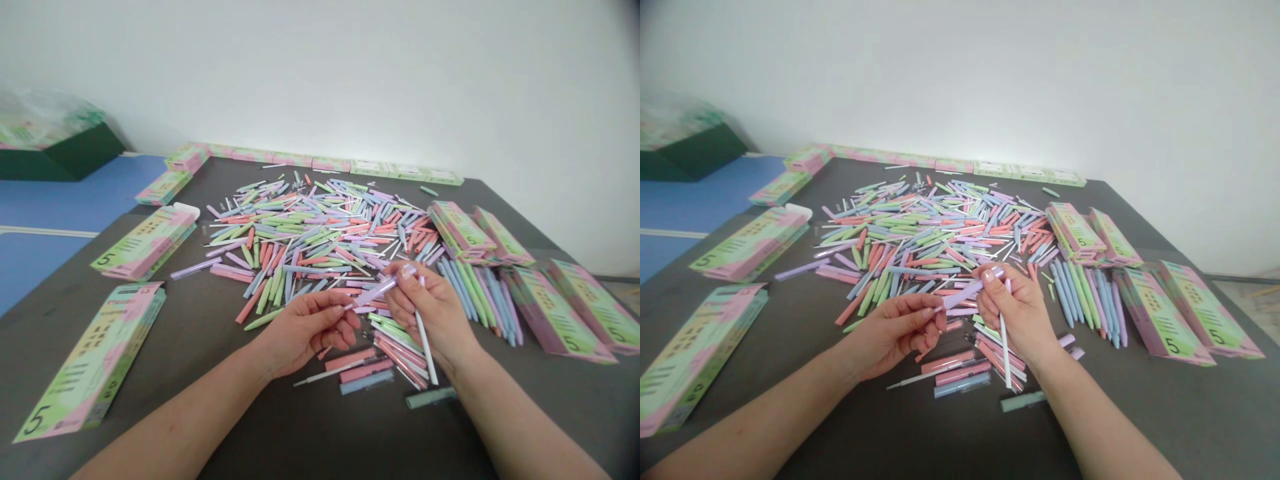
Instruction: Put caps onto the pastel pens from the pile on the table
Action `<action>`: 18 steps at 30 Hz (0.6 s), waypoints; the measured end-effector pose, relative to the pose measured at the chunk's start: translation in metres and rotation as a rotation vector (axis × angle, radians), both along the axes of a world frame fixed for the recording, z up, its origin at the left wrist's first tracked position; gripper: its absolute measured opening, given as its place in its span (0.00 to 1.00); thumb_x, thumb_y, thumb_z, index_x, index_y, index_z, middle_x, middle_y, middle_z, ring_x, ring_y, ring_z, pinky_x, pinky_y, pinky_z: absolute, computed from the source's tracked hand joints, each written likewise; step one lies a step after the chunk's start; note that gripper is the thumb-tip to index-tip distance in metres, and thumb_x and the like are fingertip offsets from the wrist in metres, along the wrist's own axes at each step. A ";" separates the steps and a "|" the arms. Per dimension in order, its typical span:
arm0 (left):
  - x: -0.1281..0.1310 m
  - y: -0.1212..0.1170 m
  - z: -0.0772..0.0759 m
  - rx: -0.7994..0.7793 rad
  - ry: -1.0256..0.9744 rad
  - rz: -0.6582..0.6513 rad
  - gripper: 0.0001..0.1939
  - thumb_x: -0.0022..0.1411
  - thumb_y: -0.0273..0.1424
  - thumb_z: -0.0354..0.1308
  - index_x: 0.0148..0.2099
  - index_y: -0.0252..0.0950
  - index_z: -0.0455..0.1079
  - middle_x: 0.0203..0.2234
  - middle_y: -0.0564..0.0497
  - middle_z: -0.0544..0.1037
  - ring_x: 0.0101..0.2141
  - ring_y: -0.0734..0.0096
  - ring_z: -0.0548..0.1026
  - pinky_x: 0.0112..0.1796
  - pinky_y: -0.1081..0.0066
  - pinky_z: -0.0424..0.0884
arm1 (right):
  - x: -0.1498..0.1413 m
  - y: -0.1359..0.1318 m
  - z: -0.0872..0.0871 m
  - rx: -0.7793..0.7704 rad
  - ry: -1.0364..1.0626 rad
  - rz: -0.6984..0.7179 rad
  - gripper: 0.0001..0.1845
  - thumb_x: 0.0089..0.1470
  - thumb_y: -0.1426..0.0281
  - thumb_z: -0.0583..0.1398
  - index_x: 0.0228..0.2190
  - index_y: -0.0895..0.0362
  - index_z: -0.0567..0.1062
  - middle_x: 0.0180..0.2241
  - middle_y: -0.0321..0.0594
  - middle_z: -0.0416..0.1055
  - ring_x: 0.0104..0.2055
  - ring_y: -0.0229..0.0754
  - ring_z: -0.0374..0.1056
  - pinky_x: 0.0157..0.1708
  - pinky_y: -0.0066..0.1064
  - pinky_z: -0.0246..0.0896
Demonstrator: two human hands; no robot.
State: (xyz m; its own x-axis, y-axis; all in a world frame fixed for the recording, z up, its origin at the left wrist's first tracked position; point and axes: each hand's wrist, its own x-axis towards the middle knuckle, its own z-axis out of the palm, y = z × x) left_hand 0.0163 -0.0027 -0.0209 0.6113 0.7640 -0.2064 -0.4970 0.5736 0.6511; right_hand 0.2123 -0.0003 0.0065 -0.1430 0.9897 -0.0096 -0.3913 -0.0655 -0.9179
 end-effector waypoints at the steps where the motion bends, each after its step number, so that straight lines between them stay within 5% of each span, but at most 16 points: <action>1: 0.000 0.000 0.000 0.015 0.016 0.000 0.09 0.59 0.26 0.63 0.43 0.30 0.72 0.29 0.48 0.79 0.25 0.77 0.78 0.25 0.82 0.75 | -0.001 0.000 -0.001 0.000 -0.001 0.001 0.07 0.58 0.66 0.61 0.34 0.58 0.74 0.14 0.26 0.53 0.14 0.26 0.50 0.13 0.19 0.41; 10: 0.000 -0.003 0.008 0.359 0.327 0.041 0.10 0.65 0.32 0.55 0.46 0.37 0.59 0.30 0.52 0.75 0.25 0.74 0.76 0.27 0.74 0.75 | -0.007 -0.001 -0.009 -0.051 0.002 0.058 0.08 0.57 0.64 0.61 0.35 0.57 0.73 0.15 0.25 0.54 0.14 0.27 0.49 0.14 0.20 0.42; 18: -0.006 -0.002 0.004 0.650 0.648 0.082 0.10 0.68 0.36 0.48 0.48 0.37 0.59 0.28 0.52 0.73 0.26 0.74 0.75 0.28 0.73 0.73 | -0.013 0.003 -0.013 -0.165 0.030 0.016 0.11 0.53 0.63 0.65 0.32 0.58 0.73 0.16 0.26 0.54 0.16 0.27 0.49 0.14 0.19 0.41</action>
